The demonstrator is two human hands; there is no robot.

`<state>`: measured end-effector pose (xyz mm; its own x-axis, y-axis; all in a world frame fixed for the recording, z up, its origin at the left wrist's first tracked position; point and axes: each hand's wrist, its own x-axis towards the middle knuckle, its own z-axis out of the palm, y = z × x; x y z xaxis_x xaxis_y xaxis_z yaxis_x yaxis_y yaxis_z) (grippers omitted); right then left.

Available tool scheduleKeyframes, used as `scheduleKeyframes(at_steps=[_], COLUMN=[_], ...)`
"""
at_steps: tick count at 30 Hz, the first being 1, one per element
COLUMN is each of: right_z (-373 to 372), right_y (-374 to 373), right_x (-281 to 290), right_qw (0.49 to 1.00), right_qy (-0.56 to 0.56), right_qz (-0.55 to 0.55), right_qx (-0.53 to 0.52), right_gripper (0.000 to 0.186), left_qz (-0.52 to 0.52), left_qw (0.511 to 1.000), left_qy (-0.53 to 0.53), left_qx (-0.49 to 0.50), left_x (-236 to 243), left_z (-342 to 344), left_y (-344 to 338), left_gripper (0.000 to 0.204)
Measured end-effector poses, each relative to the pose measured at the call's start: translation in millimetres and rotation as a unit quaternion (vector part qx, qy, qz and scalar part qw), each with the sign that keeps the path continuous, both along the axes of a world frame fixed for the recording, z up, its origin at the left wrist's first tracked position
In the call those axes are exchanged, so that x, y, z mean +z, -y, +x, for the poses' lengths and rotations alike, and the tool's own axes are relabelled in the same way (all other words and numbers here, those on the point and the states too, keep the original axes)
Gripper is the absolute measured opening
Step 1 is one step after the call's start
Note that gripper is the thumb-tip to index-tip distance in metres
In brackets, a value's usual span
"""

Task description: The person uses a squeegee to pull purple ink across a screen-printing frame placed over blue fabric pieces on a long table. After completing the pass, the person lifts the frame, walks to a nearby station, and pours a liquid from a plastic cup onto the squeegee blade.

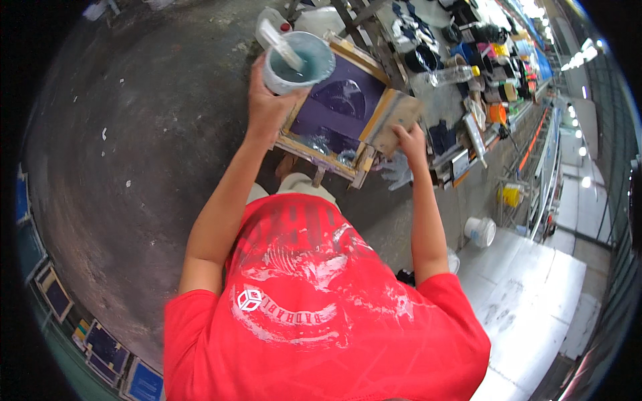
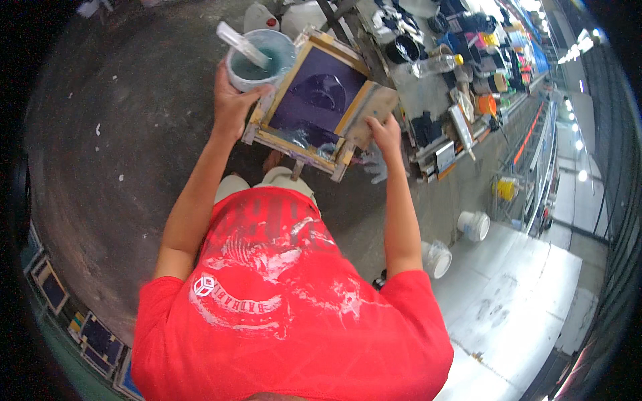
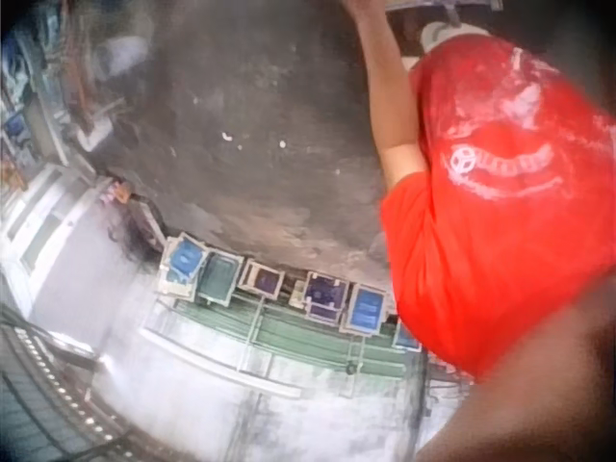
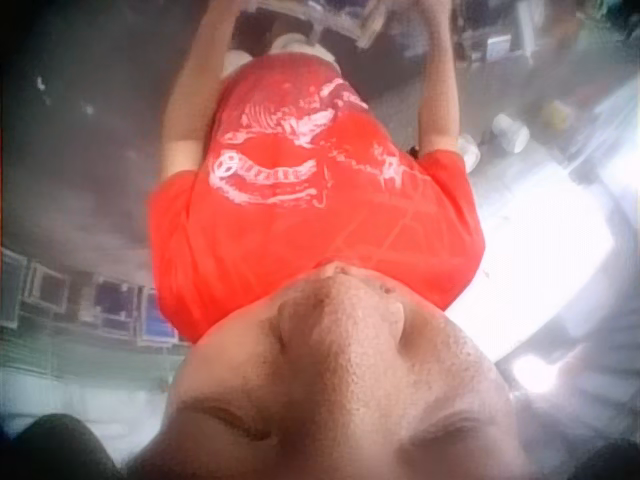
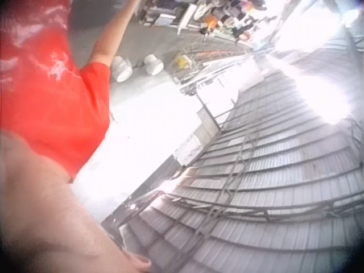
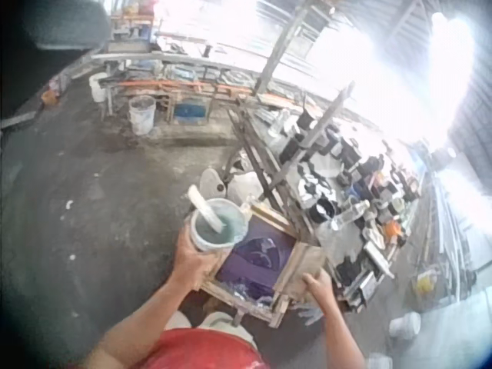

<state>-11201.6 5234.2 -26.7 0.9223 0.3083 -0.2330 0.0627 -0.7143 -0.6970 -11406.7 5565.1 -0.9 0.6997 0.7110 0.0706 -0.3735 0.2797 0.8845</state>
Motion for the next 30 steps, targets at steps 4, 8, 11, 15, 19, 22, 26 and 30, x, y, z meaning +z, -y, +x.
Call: scheduleKeyframes(at_steps=[4, 8, 11, 15, 19, 22, 26, 30], right_z=[-6, -7, 5, -3, -37, -63, -68, -83], right_y=[-22, -39, -40, -42, -33, -22, -19, -60], right_x=[-52, -70, -90, -100, -106, -108, -110, -113], right_qw=[0.974, 0.959, 0.955, 0.955, 0.966, 0.965, 0.969, 0.979], right_qy=[0.129, 0.144, 0.131, 0.091, 0.071, 0.066, 0.045, 0.06], right_qz=[-0.184, -0.24, -0.26, -0.283, -0.25, -0.251, -0.218, -0.173], right_qx=[0.038, 0.045, 0.06, 0.003, -0.004, -0.046, -0.103, -0.088], right_gripper=[0.046, 0.047, 0.053, 0.053, 0.042, 0.043, 0.047, 0.047], left_qz=[0.022, 0.042, 0.023, 0.033, 0.027, 0.0, -0.003, -0.006], left_qw=[0.999, 0.997, 0.998, 0.998, 0.998, 0.999, 0.999, 0.999], left_qy=[-0.042, -0.055, -0.064, -0.061, -0.063, -0.046, -0.04, -0.04], left_qx=[0.01, 0.016, 0.005, 0.001, 0.006, 0.003, -0.006, -0.01], left_x=[-3, 1, 6, -2, 0, 0, -6, -5], left_z=[-23, -36, -38, -36, -34, -32, -27, -29], left_y=[0, 0, 4, 7, 6, 9, 8, 11], left_gripper=[0.091, 0.092, 0.093, 0.093, 0.091, 0.091, 0.09, 0.089])
